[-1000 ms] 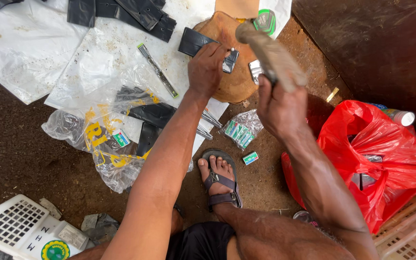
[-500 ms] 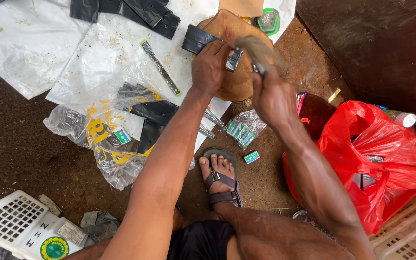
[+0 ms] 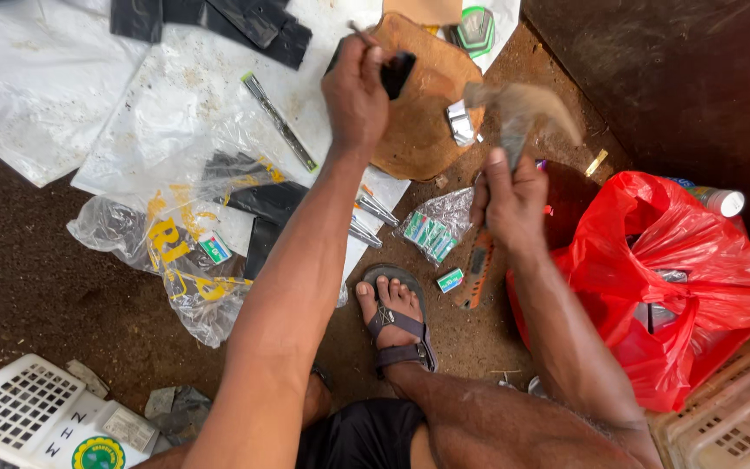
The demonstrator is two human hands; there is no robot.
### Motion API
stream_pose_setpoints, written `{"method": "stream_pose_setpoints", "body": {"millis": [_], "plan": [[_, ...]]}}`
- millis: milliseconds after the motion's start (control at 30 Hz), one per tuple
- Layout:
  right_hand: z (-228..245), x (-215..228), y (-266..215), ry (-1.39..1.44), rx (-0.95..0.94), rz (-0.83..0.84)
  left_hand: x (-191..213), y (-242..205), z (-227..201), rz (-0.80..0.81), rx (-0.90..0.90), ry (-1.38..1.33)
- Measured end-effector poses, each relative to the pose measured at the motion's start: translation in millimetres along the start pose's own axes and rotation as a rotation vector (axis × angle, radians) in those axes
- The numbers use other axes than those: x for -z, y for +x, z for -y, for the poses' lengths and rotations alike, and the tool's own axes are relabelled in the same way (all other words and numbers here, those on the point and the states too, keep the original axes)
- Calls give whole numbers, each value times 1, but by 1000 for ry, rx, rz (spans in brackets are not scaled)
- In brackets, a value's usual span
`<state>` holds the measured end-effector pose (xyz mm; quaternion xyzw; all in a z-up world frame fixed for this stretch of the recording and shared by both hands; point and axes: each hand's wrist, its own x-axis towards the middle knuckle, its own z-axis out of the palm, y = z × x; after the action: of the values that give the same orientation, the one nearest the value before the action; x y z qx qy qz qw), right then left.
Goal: The person sits on the ground and assembles black rubber pieces by inserting metal pins and tapping them with a hammer. They repeatedly pick up rubber parts, align them, insert pins, and strike the pins to secure them, then place the assembled units aside.
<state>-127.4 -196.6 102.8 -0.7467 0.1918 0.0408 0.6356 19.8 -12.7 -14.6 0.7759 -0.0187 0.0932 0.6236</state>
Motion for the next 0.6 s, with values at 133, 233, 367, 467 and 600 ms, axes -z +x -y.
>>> {"method": "stream_pose_setpoints", "body": {"millis": [133, 233, 367, 467, 600], "plan": [[-7, -18, 2, 59, -32, 25, 27, 4, -13, -23, 72, -268], [-4, -23, 6, 155, 54, 47, 41, -12, -46, 69, 56, -304], [1, -34, 19, 283, 98, 65, 47, -60, -100, 143, -212, -83], [0, -41, 19, 214, 119, 28, 44, -81, -119, 110, -126, -156], [3, -46, 9, 264, -33, 1, 42, -93, -115, 110, 97, -230]]}}
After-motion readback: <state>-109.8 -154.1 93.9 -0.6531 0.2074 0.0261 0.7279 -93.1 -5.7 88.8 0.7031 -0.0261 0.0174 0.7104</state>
